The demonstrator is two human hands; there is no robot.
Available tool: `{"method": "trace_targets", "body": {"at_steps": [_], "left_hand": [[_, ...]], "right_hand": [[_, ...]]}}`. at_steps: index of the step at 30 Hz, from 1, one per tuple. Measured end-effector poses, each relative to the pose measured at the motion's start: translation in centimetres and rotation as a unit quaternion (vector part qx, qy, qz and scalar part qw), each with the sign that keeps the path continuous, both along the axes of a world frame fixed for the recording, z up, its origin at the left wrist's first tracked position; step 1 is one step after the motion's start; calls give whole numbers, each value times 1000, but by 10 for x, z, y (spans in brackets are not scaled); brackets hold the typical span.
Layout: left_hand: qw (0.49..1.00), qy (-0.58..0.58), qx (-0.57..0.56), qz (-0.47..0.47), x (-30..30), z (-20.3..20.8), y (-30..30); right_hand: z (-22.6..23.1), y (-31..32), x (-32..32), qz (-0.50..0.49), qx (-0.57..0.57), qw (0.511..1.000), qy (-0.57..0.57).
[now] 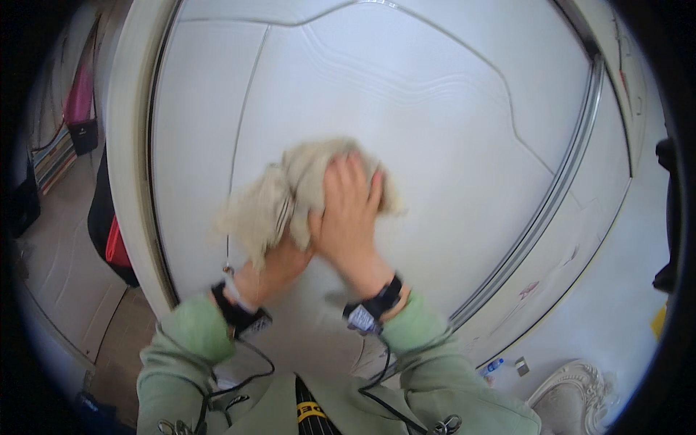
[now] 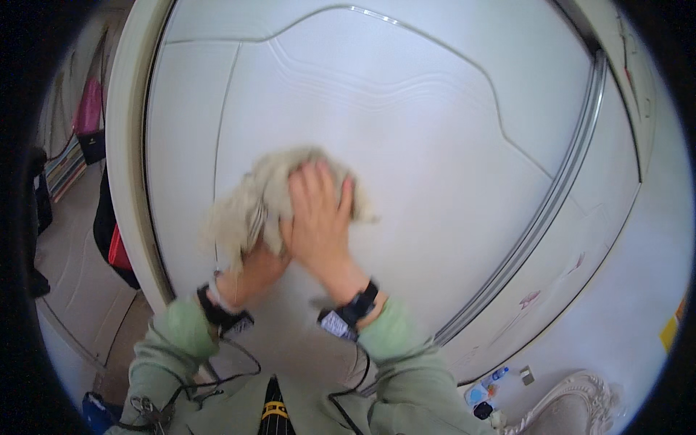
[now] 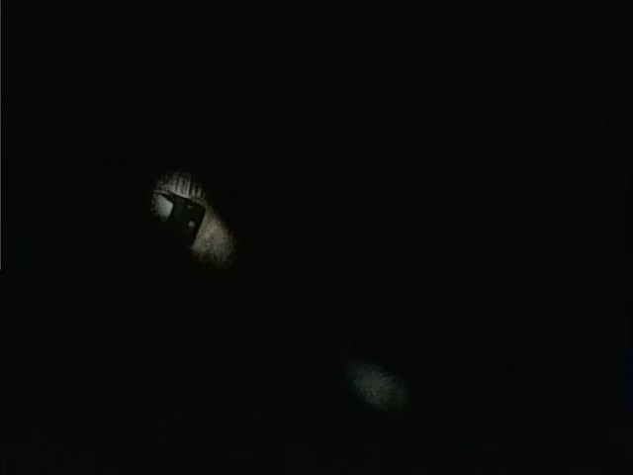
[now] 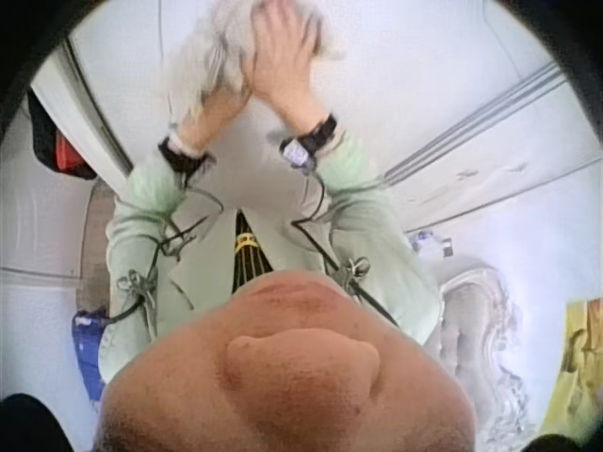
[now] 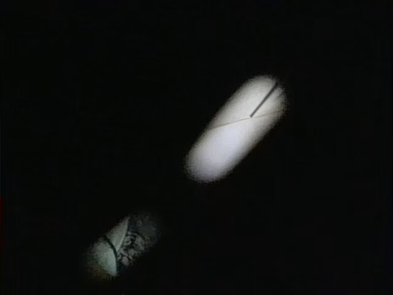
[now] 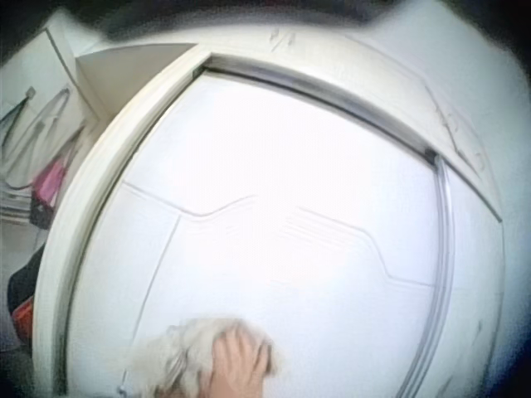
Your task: The person wipes the exterior of a white wardrobe door with a cloth, then opens the door and wipes the interior shelves and hanging clothes. The task involves cleaning both the outside and inside surfaces of the closet.
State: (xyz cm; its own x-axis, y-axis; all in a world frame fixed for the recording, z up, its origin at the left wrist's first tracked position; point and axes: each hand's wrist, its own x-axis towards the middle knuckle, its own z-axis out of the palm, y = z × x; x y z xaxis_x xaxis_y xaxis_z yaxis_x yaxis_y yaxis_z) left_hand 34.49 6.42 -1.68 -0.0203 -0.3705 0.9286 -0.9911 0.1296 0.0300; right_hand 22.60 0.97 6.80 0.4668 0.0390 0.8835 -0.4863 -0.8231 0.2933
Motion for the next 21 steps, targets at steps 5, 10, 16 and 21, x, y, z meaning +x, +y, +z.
{"method": "trace_targets", "body": {"at_steps": [5,10,16,21], "left_hand": [[962,-131,-181,159,16,155,-39],[973,-64,-168,145,9,175,-44],[994,59,-6,-88,-44,-9,-22],[959,114,101,-238,-92,-106,-6]], "right_hand": [[145,-45,21,7,-178,975,-132],[155,-46,12,13,-156,972,-176],[-63,-41,-49,-44,47,992,-113],[-187,-20,-98,-3,138,985,-104]]}}
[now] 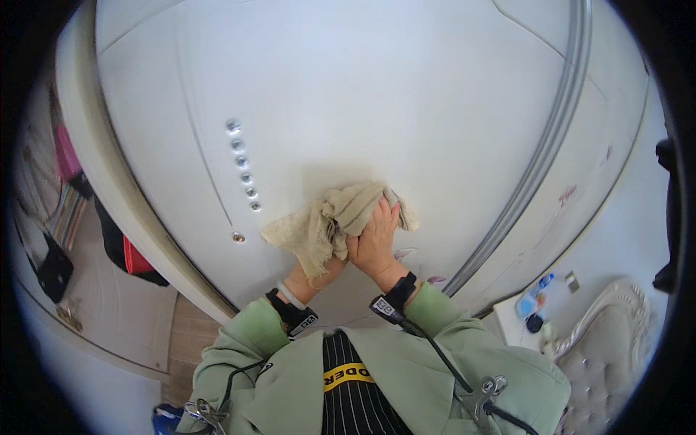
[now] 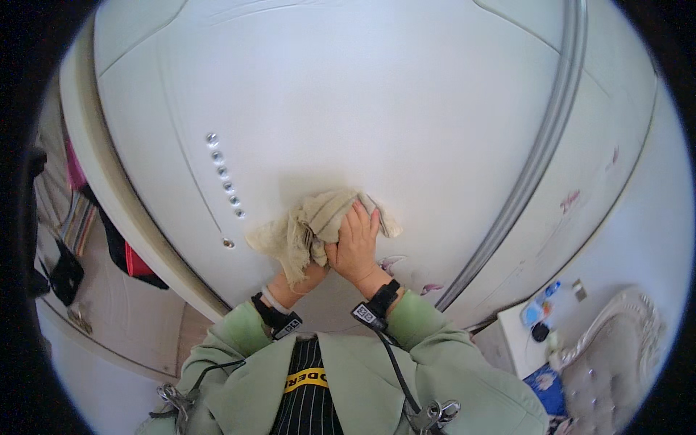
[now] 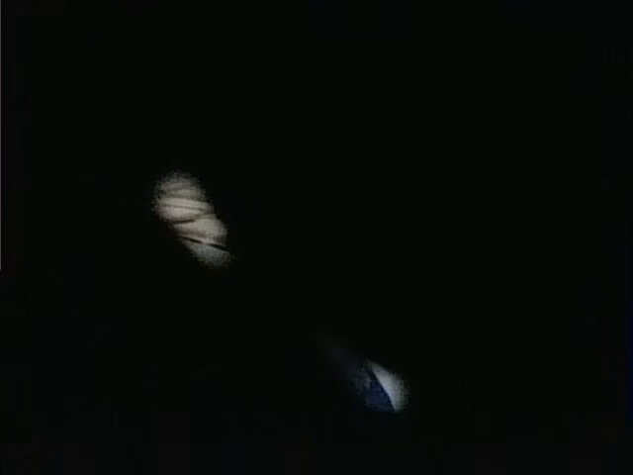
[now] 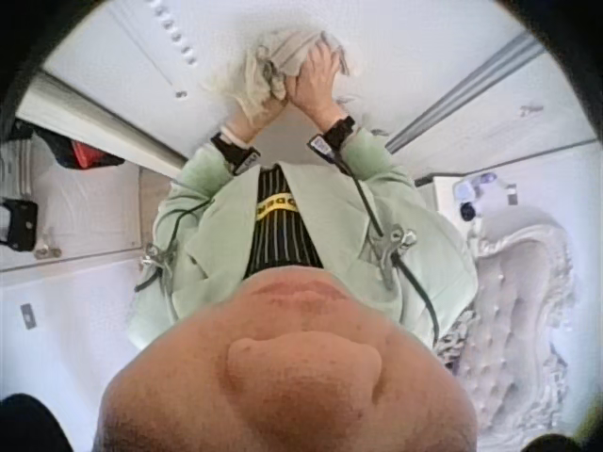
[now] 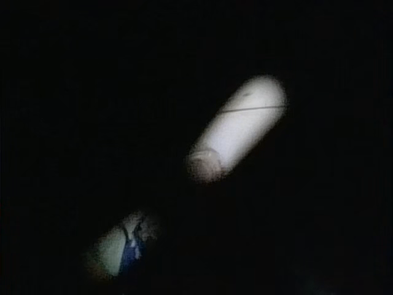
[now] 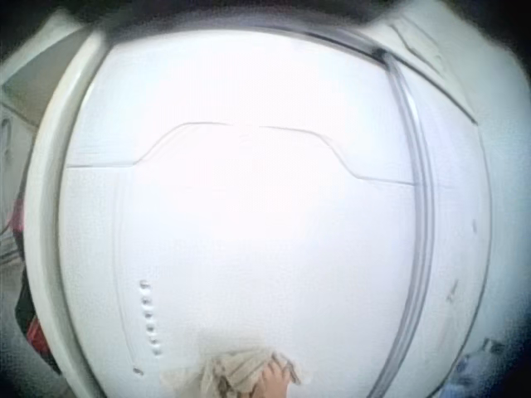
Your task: The person wipes the exterior of a white wardrobe door with a cloth, then opens the door and wipes the interior shelves and hanging clothes. The task involves cleaning both the outside and inside surfaces of the closet.
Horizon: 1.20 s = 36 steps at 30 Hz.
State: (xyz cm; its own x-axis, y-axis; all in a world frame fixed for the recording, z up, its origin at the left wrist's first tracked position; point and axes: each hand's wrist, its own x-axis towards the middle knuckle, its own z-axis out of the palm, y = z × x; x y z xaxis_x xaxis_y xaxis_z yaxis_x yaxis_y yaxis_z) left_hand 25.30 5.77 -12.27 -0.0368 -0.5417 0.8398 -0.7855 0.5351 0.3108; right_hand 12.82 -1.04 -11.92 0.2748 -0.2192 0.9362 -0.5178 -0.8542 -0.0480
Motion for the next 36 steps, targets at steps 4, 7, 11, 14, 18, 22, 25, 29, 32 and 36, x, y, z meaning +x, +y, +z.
{"method": "trace_targets", "body": {"at_steps": [4,7,11,14,18,22,25,29,32,36], "left_hand": [[986,-116,-61,105,-13,42,-34],[971,-185,-108,108,-26,114,-72],[956,-224,-167,85,-66,146,-87],[910,-327,-147,207,-93,97,-66],[979,-198,44,5,-116,26,-49],[957,-289,22,8,-135,30,-63],[955,-273,-26,109,-151,67,-90],[959,-250,-128,-29,-149,107,-112],[966,-240,-99,-10,-150,109,-109],[974,-221,-49,26,-151,99,-90]], "right_hand": [[70,-25,-18,-22,-84,995,-42],[145,-59,-33,-91,-87,985,-119],[155,-81,-66,-113,-97,975,-163],[83,-73,-95,-89,-23,980,-176],[-21,-45,-132,-107,14,984,-139],[-26,-48,-155,-140,28,983,-115],[40,-90,-172,-172,-59,971,-157],[116,-132,-201,-206,-85,947,-232],[105,-138,-217,-214,-35,943,-253],[6,-113,-237,-186,19,949,-254]]}}
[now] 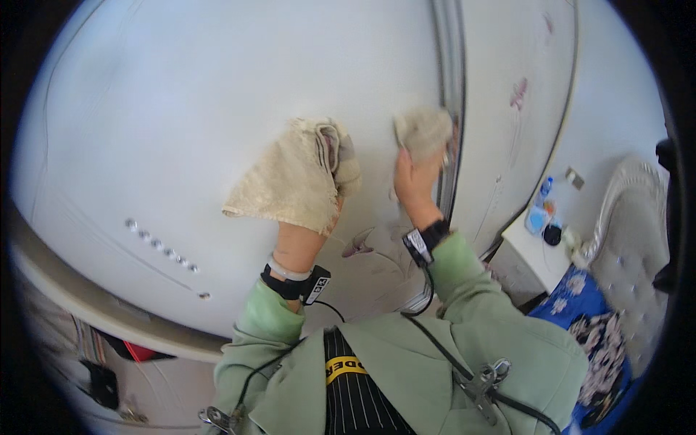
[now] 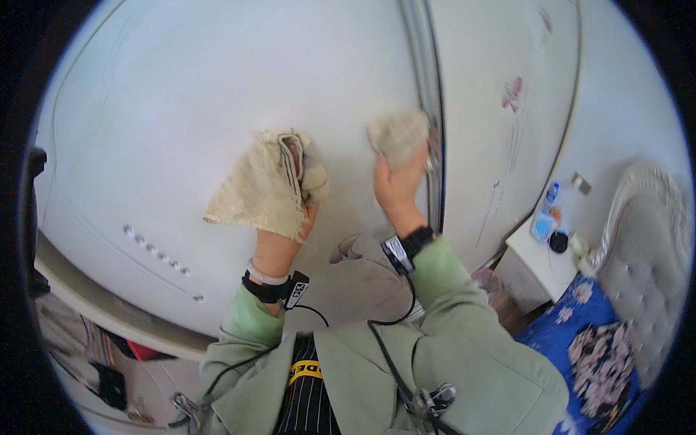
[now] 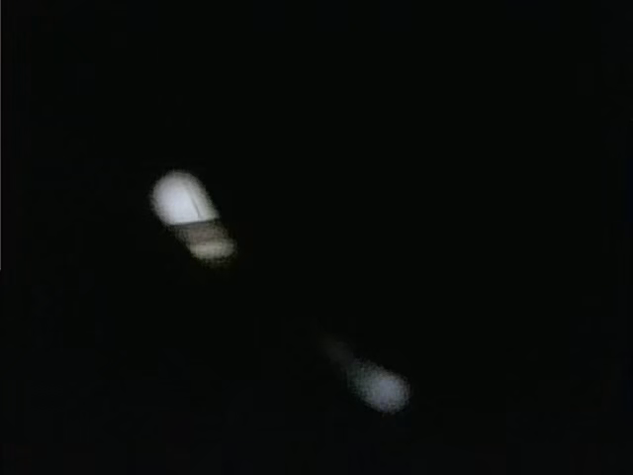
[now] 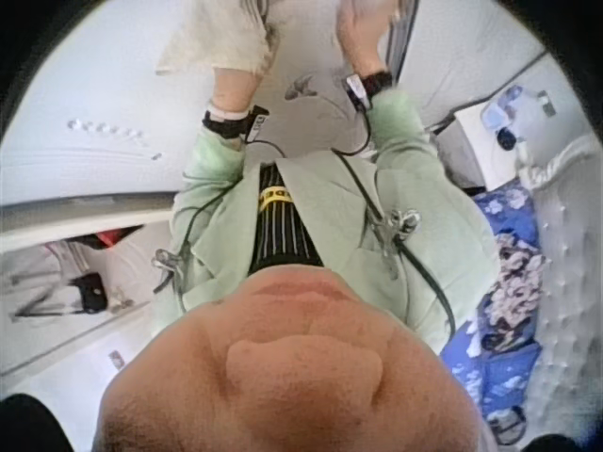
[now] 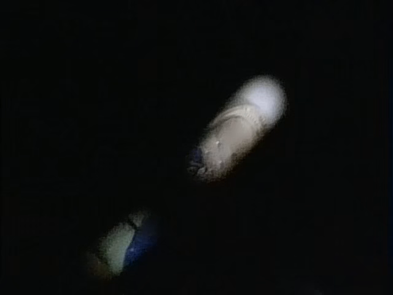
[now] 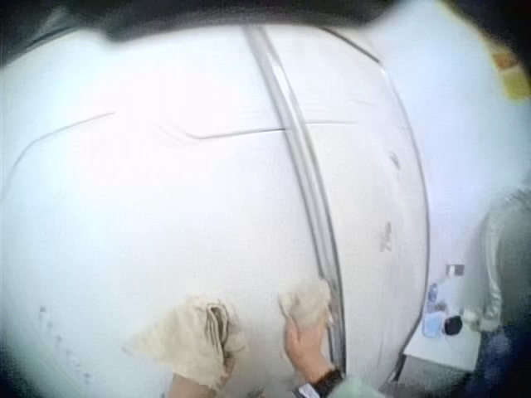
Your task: The person wipes the exterior of a white wardrobe door with a cloth, then opens the door and wipes the interior shelves and hanging clothes. The task involves cleaning both the outside and inside surfaces of the closet.
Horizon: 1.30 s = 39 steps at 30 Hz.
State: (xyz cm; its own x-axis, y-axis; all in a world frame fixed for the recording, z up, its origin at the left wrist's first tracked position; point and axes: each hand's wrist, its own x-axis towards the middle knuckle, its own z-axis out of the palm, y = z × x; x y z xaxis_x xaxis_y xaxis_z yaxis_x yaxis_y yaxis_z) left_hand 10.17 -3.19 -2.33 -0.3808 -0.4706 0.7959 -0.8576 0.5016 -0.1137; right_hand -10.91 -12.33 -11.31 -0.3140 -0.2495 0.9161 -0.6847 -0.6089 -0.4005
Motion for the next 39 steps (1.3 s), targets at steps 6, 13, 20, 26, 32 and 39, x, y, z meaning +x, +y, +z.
{"method": "trace_targets", "body": {"at_steps": [6,13,20,26,32,39], "left_hand": [[987,92,84,103,19,-12,25],[573,570,244,-536,49,-60,9],[946,152,14,285,83,-169,34],[885,337,74,313,122,-177,57],[884,389,-151,212,158,-34,33],[957,107,-164,215,102,7,39]], "right_hand": [[-21,-2,-8,-52,12,985,-162],[53,-15,-41,31,-83,996,4],[22,-13,-23,-35,-130,953,270],[7,-13,-26,-101,-70,957,263],[6,-13,-29,-84,-109,950,280],[8,-9,-24,-66,-94,962,249]]}}
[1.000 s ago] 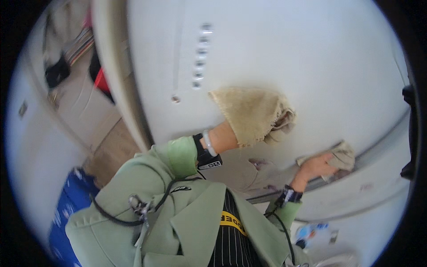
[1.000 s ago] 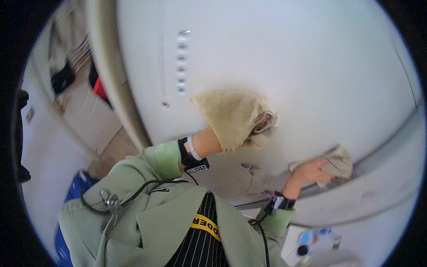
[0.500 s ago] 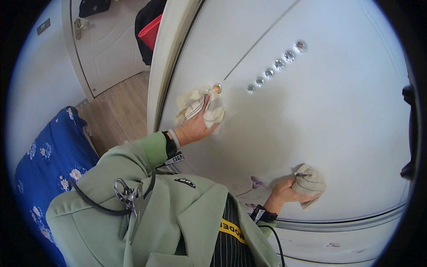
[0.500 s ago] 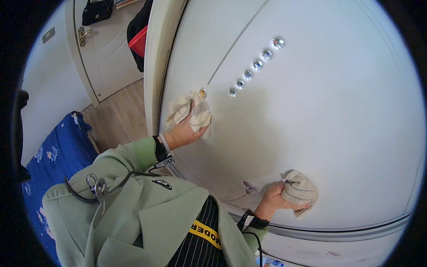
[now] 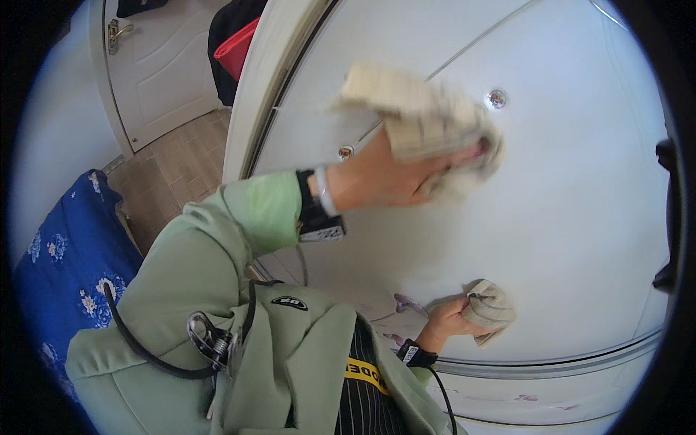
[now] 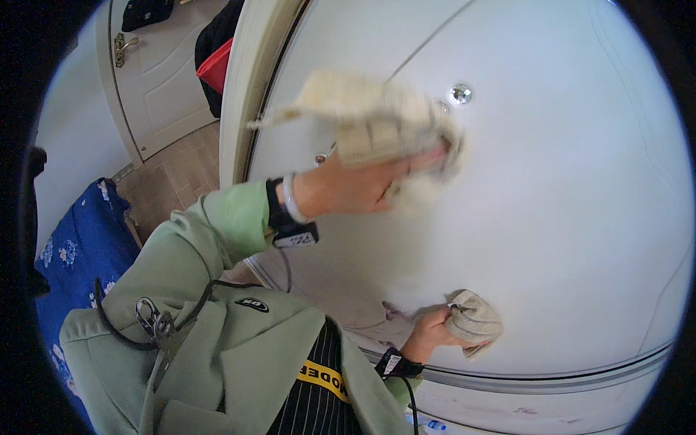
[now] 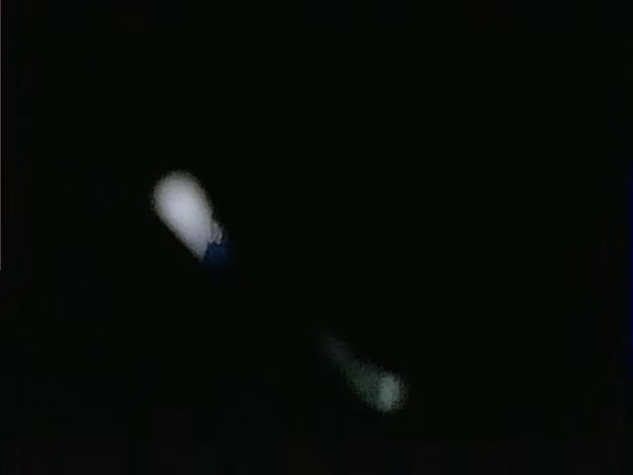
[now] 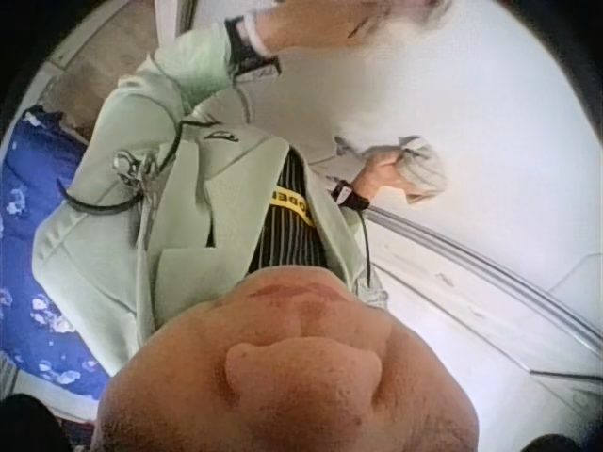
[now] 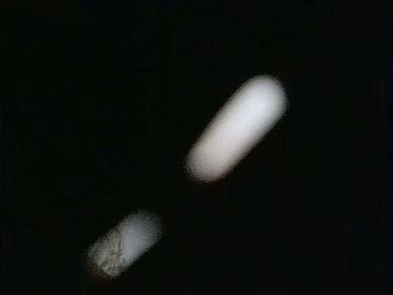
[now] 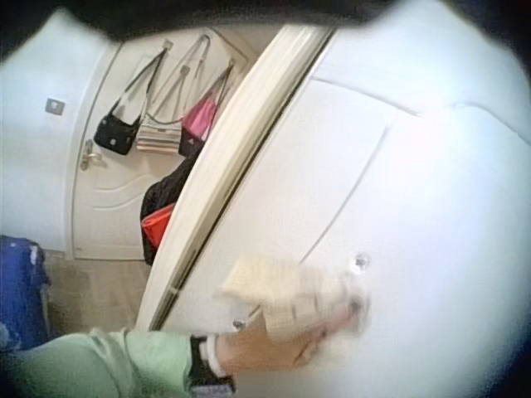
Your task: The person wipes the exterior of a white wardrobe door with a cloth, then opens the door and wipes the interior shelves and hanging clothes. The task involves cleaning both the outside and inside surfaces of the closet.
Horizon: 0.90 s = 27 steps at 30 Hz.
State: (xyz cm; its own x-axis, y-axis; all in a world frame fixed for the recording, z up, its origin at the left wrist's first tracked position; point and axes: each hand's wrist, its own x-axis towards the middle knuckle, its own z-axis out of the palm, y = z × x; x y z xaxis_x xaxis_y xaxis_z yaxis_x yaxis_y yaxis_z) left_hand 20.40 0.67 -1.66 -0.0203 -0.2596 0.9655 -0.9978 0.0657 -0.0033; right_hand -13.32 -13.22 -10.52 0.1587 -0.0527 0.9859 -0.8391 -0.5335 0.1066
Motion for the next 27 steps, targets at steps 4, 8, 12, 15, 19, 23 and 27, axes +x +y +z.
{"method": "trace_targets", "body": {"at_steps": [4,8,12,15,19,23,27], "left_hand": [[968,98,90,-214,9,3,7],[991,11,-72,-110,70,61,4],[950,262,-163,55,111,89,-3],[957,187,-213,58,107,35,-9],[955,266,-77,105,71,-102,-4],[925,350,111,93,13,-211,20],[881,447,141,-54,3,-193,24]], "right_hand": [[-1,0,5,3,3,1000,-12],[-1,-1,6,52,-22,997,-46],[3,5,2,-20,-11,999,36],[3,8,0,-5,-6,999,38],[-4,4,4,67,9,998,-13],[-8,-1,5,117,4,991,-63],[-3,2,-5,31,-7,999,6]]}}
